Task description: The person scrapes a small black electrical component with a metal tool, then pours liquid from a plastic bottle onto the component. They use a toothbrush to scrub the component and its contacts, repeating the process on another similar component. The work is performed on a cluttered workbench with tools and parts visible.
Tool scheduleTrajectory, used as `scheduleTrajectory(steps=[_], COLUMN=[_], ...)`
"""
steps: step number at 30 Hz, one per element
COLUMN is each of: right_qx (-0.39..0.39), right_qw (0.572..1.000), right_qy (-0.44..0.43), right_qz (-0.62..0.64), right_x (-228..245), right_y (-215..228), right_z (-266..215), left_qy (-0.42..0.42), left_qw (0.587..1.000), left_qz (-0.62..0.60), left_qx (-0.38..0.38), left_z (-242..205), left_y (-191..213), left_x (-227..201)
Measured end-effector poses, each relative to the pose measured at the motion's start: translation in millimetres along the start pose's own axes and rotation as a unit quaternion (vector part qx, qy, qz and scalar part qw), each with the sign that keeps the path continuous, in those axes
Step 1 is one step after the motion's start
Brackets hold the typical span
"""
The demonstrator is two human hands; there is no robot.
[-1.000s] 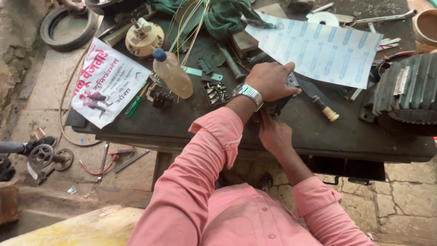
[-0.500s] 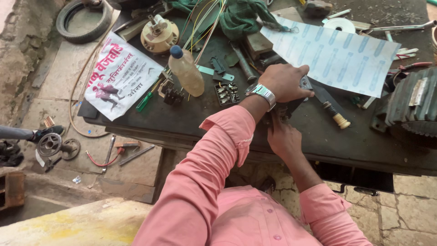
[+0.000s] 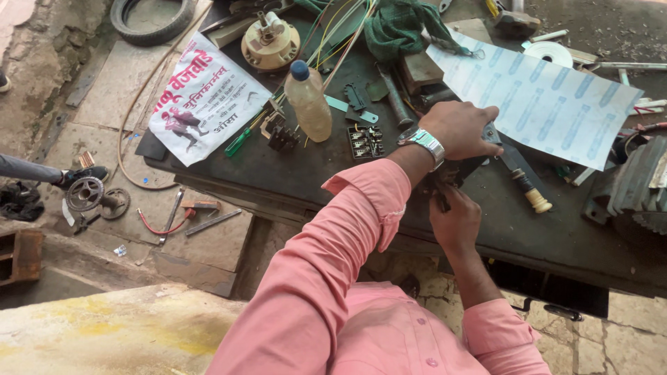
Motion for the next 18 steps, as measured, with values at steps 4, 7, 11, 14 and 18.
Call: scheduleTrajectory(steps=[4,7,11,14,18], right_qx=[0.072,0.148,0.125,0.104,0.127], right_qw=[0.994,0.974,0.985,0.991,0.990], right_qy=[-0.077,-0.172,-0.118,-0.080,-0.065], right_qz=[-0.036,-0.010,0.010,0.032,0.013], right_x=[-12,-27,-20,-20,-28], right_y=[-7,-13,-10,-14,-23], right_z=[1,-11,-11,-8,-7], left_qy=[-0.005,-0.002,-0.005,-0.008,-0.009], left_qw=[1.000,1.000,1.000,1.000,1.000], left_qz=[-0.002,0.002,0.006,0.006,0.013], left_qx=[-0.010,0.004,-0.003,-0.005,0.002], left_z=[2,4,6,5,5], left_y=[0,-4,-4,-5,-6], left_x=[-2,-2,-3,-4,-7])
Point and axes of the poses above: each hand's wrist, its own z-axis towards the middle knuckle, its own y-axis out of the back of the hand, x = y × z, the point moved 10 cm from there along z, towards the middle knuckle, and after that the axes turned 12 degrees about z, right-handed, at the moved point
